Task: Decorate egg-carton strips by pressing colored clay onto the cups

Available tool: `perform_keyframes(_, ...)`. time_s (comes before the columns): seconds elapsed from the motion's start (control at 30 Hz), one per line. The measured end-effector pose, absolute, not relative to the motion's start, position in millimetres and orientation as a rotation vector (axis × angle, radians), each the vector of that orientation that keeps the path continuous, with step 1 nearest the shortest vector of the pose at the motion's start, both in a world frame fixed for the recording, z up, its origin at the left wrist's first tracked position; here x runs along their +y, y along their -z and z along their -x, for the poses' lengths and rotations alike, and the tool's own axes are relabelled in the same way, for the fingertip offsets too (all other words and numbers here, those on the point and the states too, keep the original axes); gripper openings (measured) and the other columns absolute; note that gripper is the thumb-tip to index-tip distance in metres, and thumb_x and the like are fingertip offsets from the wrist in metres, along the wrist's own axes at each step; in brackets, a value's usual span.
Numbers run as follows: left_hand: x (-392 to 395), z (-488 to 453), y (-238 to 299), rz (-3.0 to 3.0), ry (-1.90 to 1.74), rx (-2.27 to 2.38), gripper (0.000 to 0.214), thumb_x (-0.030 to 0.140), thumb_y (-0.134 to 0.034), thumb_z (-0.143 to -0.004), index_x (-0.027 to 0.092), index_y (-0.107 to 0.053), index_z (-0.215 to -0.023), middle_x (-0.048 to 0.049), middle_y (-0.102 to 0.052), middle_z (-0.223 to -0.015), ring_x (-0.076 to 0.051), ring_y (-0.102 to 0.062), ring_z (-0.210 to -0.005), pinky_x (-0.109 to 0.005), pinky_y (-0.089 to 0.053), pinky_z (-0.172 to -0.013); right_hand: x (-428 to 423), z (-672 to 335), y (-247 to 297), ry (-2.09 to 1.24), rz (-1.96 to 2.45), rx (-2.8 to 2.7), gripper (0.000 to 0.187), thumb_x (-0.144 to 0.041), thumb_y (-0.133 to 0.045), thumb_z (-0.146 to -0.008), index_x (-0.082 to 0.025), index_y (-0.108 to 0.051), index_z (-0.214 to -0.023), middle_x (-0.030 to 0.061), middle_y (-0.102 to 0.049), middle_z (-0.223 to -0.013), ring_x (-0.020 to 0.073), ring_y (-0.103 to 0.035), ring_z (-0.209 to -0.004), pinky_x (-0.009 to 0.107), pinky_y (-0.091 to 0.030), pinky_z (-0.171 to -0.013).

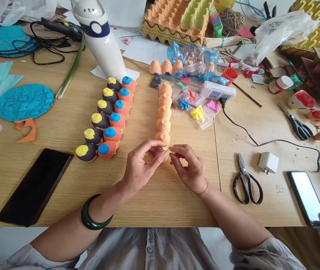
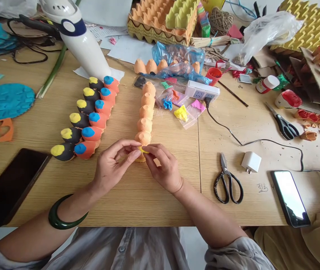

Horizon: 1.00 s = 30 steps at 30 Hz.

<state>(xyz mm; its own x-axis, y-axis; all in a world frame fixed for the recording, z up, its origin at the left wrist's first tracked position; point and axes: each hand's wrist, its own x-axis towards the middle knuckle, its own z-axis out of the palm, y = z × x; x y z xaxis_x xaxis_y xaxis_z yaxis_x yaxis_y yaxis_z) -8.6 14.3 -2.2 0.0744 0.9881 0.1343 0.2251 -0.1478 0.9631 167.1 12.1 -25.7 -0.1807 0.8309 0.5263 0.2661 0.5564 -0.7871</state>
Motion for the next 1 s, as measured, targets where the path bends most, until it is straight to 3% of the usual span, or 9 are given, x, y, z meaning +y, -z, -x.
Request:
perform_keyframes(0.33,15.9,9.4,1.5,-1.613,-1.142,1.28,0.02,0.032,-0.07,-0.097,0.02,-0.073,-0.081,0.0002,-0.074,-0.075,-0.013,-0.064,-0.069,-0.026,-0.052,-0.071,14.5,-166.3,26.2,-0.667,0.901,-1.745,0.023,-0.013,-0.065,-0.1,-0.024,-0.068,-0.12,0.006,-0.073,-0.102,0.0144,-0.071,-0.077,0.028,-0.067,-0.066)
perform_keyframes(0.57,15.9,9.6,1.9,-1.546,-1.119,1.223,0.02,0.037,-0.074,-0.094,0.02,-0.074,-0.084,-0.0009,-0.077,-0.081,-0.014,-0.067,-0.074,-0.027,-0.054,-0.074,16.0,-167.7,26.8,-0.756,0.905,-1.679,0.017,-0.014,-0.066,-0.1,-0.024,-0.072,-0.112,0.0055,-0.071,-0.1,0.0144,-0.07,-0.079,0.029,-0.066,-0.065)
perform_keyframes(0.73,15.4,9.5,3.2,-1.604,-1.142,1.271,0.016,0.032,-0.074,-0.095,0.02,-0.074,-0.084,-0.0005,-0.077,-0.08,-0.013,-0.067,-0.073,-0.025,-0.054,-0.073,15.6,-166.3,32.7,-0.887,0.979,-1.437,0.017,-0.019,-0.064,-0.103,-0.026,-0.071,-0.116,0.0046,-0.066,-0.106,0.013,-0.068,-0.082,0.025,-0.067,-0.062)
perform_keyframes(1.0,16.6,10.7,10.2,-1.968,-1.306,1.252,0.017,0.017,-0.075,-0.093,0.019,-0.068,-0.078,0.0034,-0.067,-0.07,-0.009,-0.058,-0.065,-0.021,-0.05,-0.065,20.3,-172.8,23.2,-0.613,0.822,-1.859,0.029,-0.004,-0.06,-0.1,-0.021,-0.069,-0.121,0.0081,-0.07,-0.107,0.0176,-0.074,-0.094,0.032,-0.07,-0.076)
